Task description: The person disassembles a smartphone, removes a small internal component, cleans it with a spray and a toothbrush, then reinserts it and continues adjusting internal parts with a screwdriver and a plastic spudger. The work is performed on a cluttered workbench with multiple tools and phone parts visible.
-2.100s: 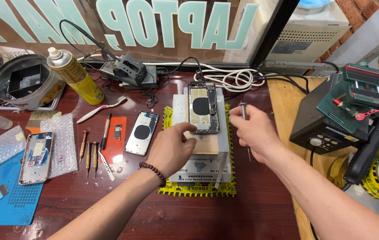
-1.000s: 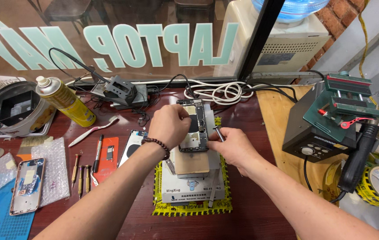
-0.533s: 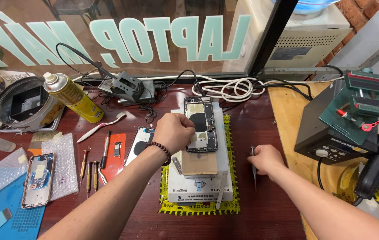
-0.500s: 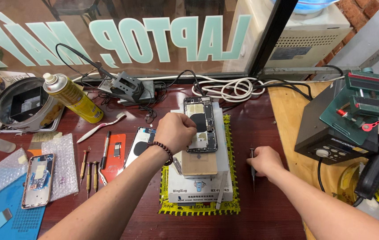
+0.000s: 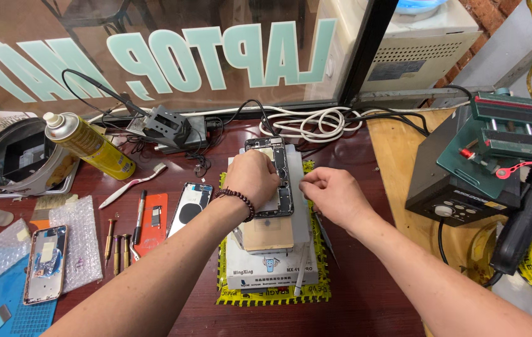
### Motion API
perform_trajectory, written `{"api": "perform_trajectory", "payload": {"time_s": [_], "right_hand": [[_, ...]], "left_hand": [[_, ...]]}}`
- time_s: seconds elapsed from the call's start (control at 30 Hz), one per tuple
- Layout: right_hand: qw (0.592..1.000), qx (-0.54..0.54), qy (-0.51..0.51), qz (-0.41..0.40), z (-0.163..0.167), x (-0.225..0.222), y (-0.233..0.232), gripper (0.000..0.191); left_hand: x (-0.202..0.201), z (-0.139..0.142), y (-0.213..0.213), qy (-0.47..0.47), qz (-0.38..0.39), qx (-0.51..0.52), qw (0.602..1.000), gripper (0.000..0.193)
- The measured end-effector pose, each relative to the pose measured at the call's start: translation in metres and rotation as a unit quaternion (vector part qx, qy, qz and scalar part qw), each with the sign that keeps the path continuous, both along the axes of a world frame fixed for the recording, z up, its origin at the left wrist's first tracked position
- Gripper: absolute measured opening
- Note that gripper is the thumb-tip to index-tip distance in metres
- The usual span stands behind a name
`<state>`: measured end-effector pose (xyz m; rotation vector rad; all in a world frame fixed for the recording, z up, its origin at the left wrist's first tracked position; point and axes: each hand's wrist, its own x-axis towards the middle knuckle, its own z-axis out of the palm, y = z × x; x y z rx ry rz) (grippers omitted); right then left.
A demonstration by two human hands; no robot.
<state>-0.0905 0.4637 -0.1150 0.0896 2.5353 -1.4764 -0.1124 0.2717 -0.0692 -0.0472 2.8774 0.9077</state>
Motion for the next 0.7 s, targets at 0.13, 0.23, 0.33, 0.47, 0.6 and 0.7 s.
{"api": "perform_trajectory", "payload": {"time_s": [0.13,0.23,0.33,0.47,0.6,0.7], "right_hand": [[1.000,0.023,0.006,-0.006,0.023,0.006,-0.018,0.025],[0.997,0.066,0.030,-0.001,0.030,0.005,-0.022,0.029],[0.993,0.106,0.054,-0.013,0.033,0.007,-0.024,0.032],[0.982,0.130,0.135,-0.031,0.041,0.020,-0.030,0.034],[0.991,0.108,0.076,-0.001,0.050,0.029,-0.039,0.023],[0.994,0.099,0.045,0.002,0.055,0.030,-0.042,0.022]], "left_hand": [[0.001,0.005,0.004,-0.005,-0.004,-0.020,1.000,0.018],[-0.001,0.011,0.008,-0.021,0.009,-0.033,0.999,0.020],[-0.003,0.014,0.014,-0.034,0.020,-0.055,0.998,0.023],[-0.006,0.016,0.017,-0.040,0.003,-0.088,0.995,0.025],[-0.005,0.015,0.019,-0.017,-0.017,-0.095,0.995,0.022],[-0.002,0.013,0.020,0.009,-0.018,-0.095,0.995,0.021]]}}
